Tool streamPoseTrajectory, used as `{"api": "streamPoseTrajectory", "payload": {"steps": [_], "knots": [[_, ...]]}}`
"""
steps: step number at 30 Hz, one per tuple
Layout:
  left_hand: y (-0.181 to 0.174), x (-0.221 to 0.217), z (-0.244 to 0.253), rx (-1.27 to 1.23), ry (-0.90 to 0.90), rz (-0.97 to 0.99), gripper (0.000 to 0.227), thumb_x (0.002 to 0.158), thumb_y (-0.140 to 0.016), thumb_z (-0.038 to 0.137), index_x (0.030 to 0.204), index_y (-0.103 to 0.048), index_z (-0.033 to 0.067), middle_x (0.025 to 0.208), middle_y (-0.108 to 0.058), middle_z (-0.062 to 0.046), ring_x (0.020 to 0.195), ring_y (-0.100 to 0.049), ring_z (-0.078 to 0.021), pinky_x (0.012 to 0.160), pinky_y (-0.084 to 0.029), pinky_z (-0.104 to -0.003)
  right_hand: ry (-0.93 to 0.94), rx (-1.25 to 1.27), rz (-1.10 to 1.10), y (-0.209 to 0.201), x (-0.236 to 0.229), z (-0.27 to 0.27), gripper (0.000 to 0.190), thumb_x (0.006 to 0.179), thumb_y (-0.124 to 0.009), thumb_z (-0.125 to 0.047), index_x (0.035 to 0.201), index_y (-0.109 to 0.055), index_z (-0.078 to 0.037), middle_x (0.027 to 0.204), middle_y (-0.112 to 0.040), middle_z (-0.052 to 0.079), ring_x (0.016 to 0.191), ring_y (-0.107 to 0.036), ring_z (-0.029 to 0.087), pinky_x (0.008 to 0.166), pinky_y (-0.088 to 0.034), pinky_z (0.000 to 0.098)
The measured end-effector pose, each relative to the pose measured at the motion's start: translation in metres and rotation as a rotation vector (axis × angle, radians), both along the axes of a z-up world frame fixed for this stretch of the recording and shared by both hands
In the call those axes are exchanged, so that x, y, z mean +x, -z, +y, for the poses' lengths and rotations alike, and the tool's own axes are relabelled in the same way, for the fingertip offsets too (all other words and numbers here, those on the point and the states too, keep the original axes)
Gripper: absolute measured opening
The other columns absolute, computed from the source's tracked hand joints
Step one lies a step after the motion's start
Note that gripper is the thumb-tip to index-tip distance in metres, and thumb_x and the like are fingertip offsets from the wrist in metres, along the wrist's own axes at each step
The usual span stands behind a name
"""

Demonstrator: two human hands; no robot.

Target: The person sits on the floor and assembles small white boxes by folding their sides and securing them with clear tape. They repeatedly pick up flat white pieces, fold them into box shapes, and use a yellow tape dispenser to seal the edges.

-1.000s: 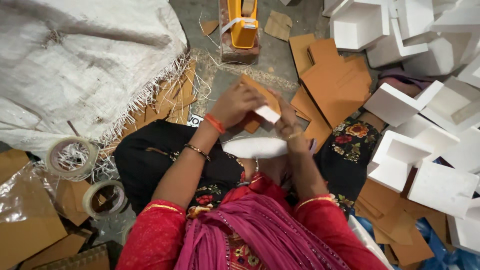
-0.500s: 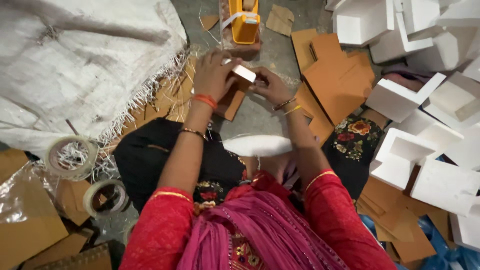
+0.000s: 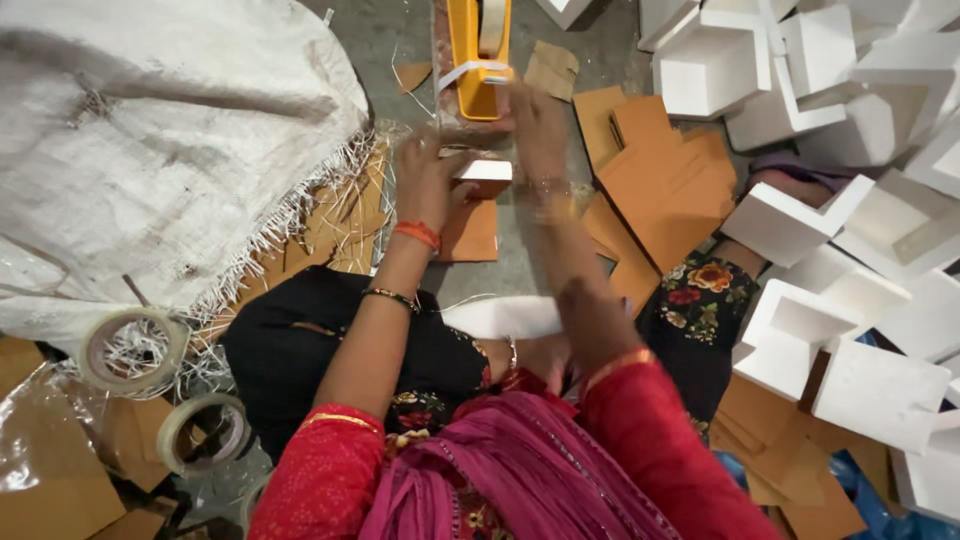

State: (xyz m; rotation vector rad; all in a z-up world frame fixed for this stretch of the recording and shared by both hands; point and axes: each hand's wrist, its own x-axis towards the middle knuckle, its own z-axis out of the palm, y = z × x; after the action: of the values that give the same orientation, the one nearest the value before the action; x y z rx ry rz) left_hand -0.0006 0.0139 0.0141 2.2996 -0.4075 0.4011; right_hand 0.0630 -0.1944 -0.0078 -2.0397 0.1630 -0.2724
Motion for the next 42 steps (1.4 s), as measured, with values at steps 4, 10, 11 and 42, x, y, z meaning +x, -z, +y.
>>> {"api": "streamPoseTrajectory", "payload": {"steps": [4, 10, 11, 42], "knots": [[0.017, 0.010, -0.002, -0.057, 0.115, 0.121, 0.046, 0.071, -0.088, 0.016, 0.115, -0.077, 0.0196, 0.119, -0.073, -0.004, 0.109, -0.061, -0.0328, 0.100, -0.048, -0.045, 0.080, 0.264, 0.103, 0.064, -0.101, 0.006, 0.040, 0.103, -0.062, -0.038, 0.096, -0.071, 0.000, 0.080, -0.063, 0.004, 0.072, -0.052, 0.012, 0.062, -0.043, 0.0334], [0.019, 0.012, -0.001, -0.063, 0.144, 0.088, 0.050, 0.066, -0.083, 0.007, 0.115, -0.076, 0.0160, 0.110, -0.072, -0.008, 0.105, -0.061, -0.0351, 0.094, -0.048, -0.047, -0.111, -0.226, 0.210, 0.100, -0.089, -0.018, 0.047, 0.098, -0.074, -0.048, 0.084, -0.074, -0.003, 0.071, -0.068, 0.012, 0.067, -0.064, 0.024, 0.066, -0.050, 0.0380], [0.019, 0.013, 0.001, -0.064, 0.148, 0.108, 0.050, 0.068, -0.083, 0.007, 0.116, -0.076, 0.0170, 0.109, -0.072, -0.008, 0.106, -0.061, -0.0348, 0.094, -0.049, -0.046, -0.111, -0.424, 0.296, 0.090, -0.077, -0.013, 0.046, 0.090, -0.079, -0.052, 0.086, -0.077, -0.005, 0.073, -0.068, 0.013, 0.066, -0.066, 0.028, 0.065, -0.050, 0.0402], [-0.033, -0.081, -0.038, 0.228, 0.738, -0.556, 0.027, 0.091, -0.063, 0.021, 0.115, -0.074, 0.0211, 0.108, -0.069, 0.004, 0.110, -0.061, -0.0171, 0.107, -0.044, -0.040, -0.332, 0.785, 0.438, 0.064, -0.163, -0.111, 0.047, 0.102, -0.060, -0.017, 0.147, -0.052, -0.005, 0.143, -0.060, 0.010, 0.126, -0.060, 0.019, 0.109, -0.046, 0.0342]]}}
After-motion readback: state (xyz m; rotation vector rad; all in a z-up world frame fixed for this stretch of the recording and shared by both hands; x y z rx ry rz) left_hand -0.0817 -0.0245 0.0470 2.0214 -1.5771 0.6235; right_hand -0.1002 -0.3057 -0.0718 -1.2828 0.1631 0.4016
